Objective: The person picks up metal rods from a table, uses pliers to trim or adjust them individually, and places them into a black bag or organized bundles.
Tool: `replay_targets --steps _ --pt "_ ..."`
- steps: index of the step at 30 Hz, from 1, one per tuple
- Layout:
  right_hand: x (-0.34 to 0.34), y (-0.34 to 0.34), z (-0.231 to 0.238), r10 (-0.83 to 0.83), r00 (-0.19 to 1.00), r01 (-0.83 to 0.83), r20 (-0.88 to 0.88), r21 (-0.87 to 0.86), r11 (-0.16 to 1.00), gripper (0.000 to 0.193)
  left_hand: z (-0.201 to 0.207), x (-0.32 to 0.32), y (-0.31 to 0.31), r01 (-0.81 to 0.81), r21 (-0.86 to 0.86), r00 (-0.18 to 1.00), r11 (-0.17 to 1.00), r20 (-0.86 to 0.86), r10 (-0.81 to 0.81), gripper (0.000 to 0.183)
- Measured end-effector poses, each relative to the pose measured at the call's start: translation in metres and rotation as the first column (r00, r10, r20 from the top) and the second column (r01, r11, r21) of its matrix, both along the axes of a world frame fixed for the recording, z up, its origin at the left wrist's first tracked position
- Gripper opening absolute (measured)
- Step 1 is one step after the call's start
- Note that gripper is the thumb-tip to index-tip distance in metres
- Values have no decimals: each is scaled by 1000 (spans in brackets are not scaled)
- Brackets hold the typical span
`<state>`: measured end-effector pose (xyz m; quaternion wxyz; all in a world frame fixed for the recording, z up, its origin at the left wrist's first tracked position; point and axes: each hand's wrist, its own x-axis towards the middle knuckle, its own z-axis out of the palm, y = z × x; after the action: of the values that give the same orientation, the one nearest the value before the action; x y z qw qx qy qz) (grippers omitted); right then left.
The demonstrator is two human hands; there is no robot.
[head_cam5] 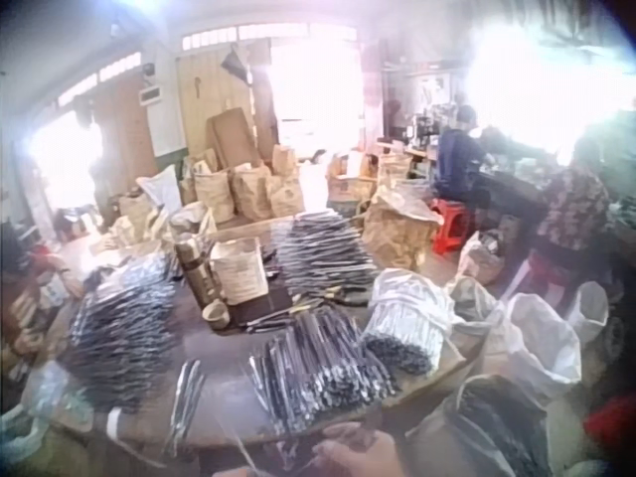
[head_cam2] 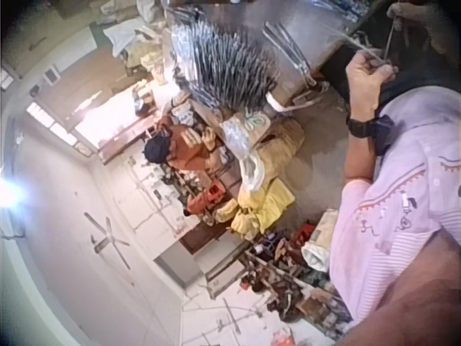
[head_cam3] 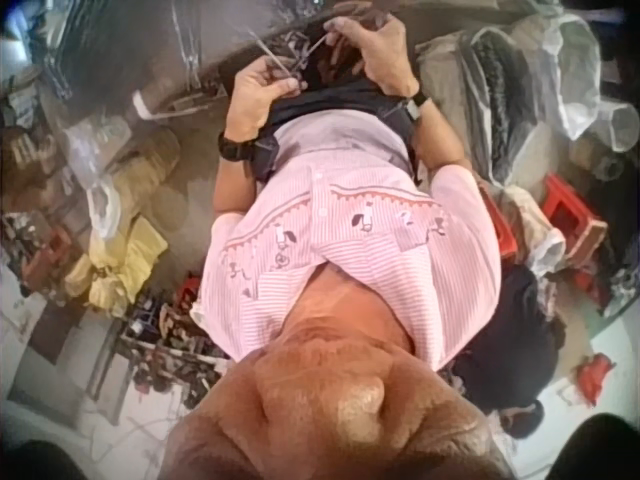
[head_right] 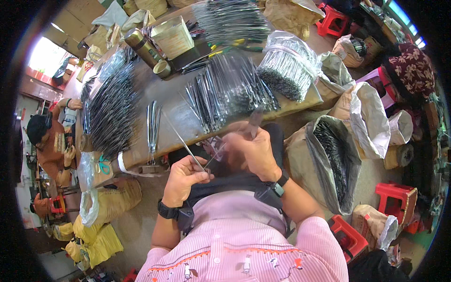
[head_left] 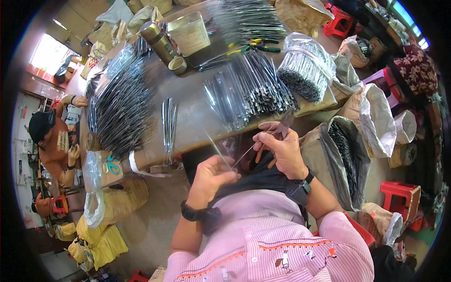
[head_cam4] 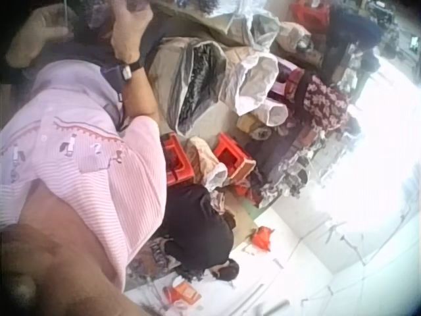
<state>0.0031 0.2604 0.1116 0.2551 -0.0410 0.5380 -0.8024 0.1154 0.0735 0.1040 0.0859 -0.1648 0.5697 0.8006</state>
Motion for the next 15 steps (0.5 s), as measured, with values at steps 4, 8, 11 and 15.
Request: replay_targets --steps 4,8,11,15 --pt "1 2 -15 109 984 -109 139 -8 994 30 5 -2 9 127 52 992 991 8 -127 21" --pt "2 5 -21 133 977 -142 168 43 989 31 6 -5 12 214 86 974 973 58 -219 22" --pt "1 6 -26 165 971 -175 173 41 984 27 13 -5 12 256 100 963 961 62 -263 27" --pt "3 0 -30 164 957 -173 240 17 985 23 18 -3 18 225 144 974 964 -15 -225 24"
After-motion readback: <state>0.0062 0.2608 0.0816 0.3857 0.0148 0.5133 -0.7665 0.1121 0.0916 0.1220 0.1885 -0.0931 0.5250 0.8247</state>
